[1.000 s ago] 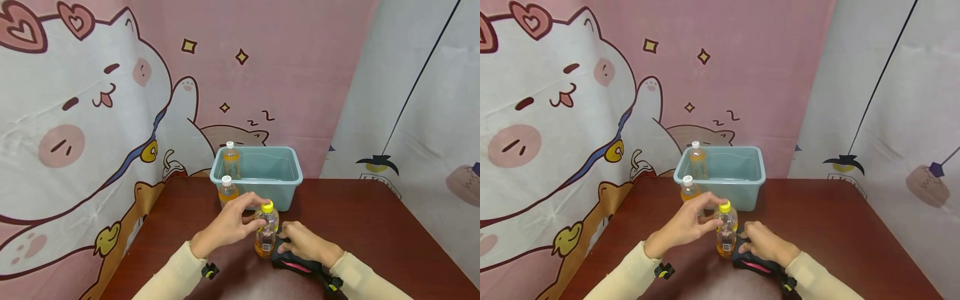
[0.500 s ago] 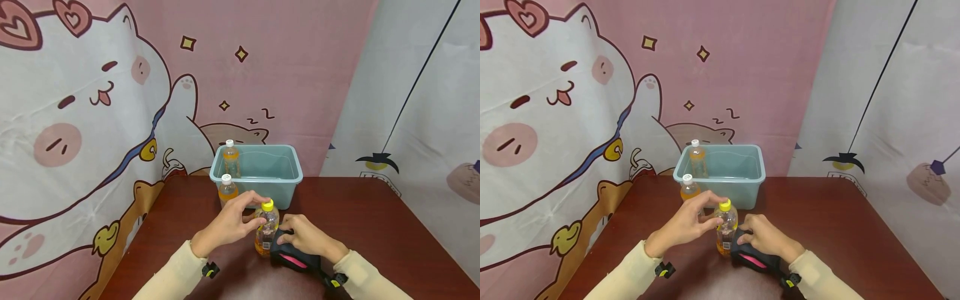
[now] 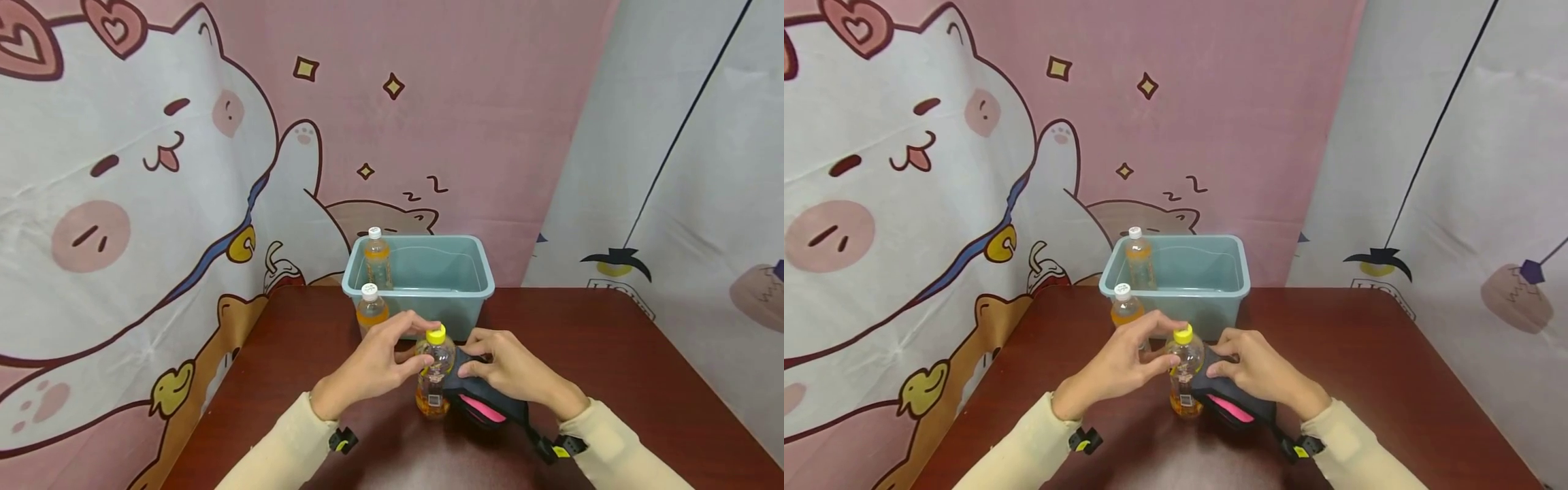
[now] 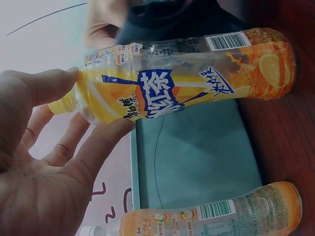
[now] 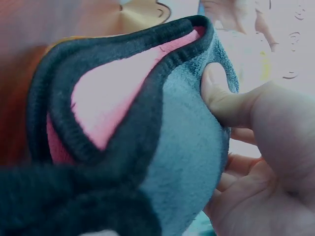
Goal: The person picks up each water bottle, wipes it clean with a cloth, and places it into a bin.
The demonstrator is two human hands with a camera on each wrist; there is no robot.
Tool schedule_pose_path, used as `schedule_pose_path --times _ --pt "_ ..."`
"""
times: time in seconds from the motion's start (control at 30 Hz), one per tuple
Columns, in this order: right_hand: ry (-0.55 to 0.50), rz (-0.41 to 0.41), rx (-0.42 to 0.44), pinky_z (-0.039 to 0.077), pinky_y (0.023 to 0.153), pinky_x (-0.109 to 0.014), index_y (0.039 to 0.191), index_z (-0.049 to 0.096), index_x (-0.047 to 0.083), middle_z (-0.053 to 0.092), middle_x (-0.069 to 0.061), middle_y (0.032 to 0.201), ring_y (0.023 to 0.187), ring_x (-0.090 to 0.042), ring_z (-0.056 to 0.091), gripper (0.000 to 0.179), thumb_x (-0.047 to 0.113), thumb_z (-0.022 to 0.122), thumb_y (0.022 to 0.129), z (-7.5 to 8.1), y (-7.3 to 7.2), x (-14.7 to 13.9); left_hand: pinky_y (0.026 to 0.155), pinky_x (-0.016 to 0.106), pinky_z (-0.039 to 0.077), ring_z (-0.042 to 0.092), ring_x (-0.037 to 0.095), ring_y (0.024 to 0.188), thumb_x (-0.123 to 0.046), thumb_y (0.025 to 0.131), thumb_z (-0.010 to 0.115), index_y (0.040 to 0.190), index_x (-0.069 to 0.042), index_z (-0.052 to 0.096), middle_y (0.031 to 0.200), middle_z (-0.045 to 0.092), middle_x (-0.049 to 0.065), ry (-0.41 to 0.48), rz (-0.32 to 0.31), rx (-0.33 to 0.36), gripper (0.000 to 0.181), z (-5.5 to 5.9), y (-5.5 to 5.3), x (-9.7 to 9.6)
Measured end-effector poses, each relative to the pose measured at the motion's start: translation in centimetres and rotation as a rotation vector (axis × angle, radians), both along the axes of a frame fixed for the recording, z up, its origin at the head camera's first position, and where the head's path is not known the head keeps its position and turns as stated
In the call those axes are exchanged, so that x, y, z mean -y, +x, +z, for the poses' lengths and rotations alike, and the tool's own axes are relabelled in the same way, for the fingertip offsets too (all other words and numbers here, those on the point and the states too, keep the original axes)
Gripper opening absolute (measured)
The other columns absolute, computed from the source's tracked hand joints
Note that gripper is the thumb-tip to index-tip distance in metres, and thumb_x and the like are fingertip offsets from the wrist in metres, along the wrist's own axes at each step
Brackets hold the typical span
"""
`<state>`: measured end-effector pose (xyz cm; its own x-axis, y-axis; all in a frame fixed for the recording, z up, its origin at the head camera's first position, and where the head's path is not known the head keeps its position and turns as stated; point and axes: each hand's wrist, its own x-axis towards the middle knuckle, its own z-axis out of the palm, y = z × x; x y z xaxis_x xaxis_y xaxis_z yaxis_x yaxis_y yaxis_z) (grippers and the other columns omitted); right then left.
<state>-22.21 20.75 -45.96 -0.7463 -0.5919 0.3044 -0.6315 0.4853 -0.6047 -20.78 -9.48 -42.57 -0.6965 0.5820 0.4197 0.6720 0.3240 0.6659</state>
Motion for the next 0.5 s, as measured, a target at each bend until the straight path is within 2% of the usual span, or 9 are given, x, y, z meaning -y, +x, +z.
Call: schedule_pose_path --times 0.23,0.37,0.5 --pt "-0.089 -0.033 -0.110 0.054 0.066 -0.022 0.126 0.091 0.010 0.071 0.012 0.097 0.079 0.002 0.059 0.031 0.014 0.095 0.096 1.9 0.4 0.2 0.107 0.033 0.069 0.077 0.019 0.140 -0.011 0.104 0.090 0.144 -0.019 0.067 0.155 0.073 -0.003 -0.002 -0.001 -0.006 0.047 0.1 0.0 -0.1" --pt "-0.148 -0.060 -0.119 0.053 0.064 -0.022 0.130 0.090 0.009 0.071 0.014 0.100 0.078 -0.002 0.059 0.036 0.012 0.096 0.095 2.6 0.5 0.8 0.111 0.035 0.069 0.076 0.018 0.142 -0.011 0.104 0.090 0.146 -0.020 0.067 0.154 0.073 -0.003 -0.005 -0.006 -0.008 0.048 0.2 0.0 -0.3" --pt "-0.162 -0.069 -0.129 0.053 0.063 -0.023 0.133 0.088 0.008 0.071 0.013 0.101 0.079 -0.005 0.058 0.038 0.014 0.096 0.096 3.2 0.6 1.4 0.109 0.040 0.070 0.076 0.020 0.141 -0.010 0.105 0.089 0.148 -0.020 0.067 0.150 0.074 -0.001 -0.001 -0.004 -0.016 0.050 0.1 0.0 -0.4"
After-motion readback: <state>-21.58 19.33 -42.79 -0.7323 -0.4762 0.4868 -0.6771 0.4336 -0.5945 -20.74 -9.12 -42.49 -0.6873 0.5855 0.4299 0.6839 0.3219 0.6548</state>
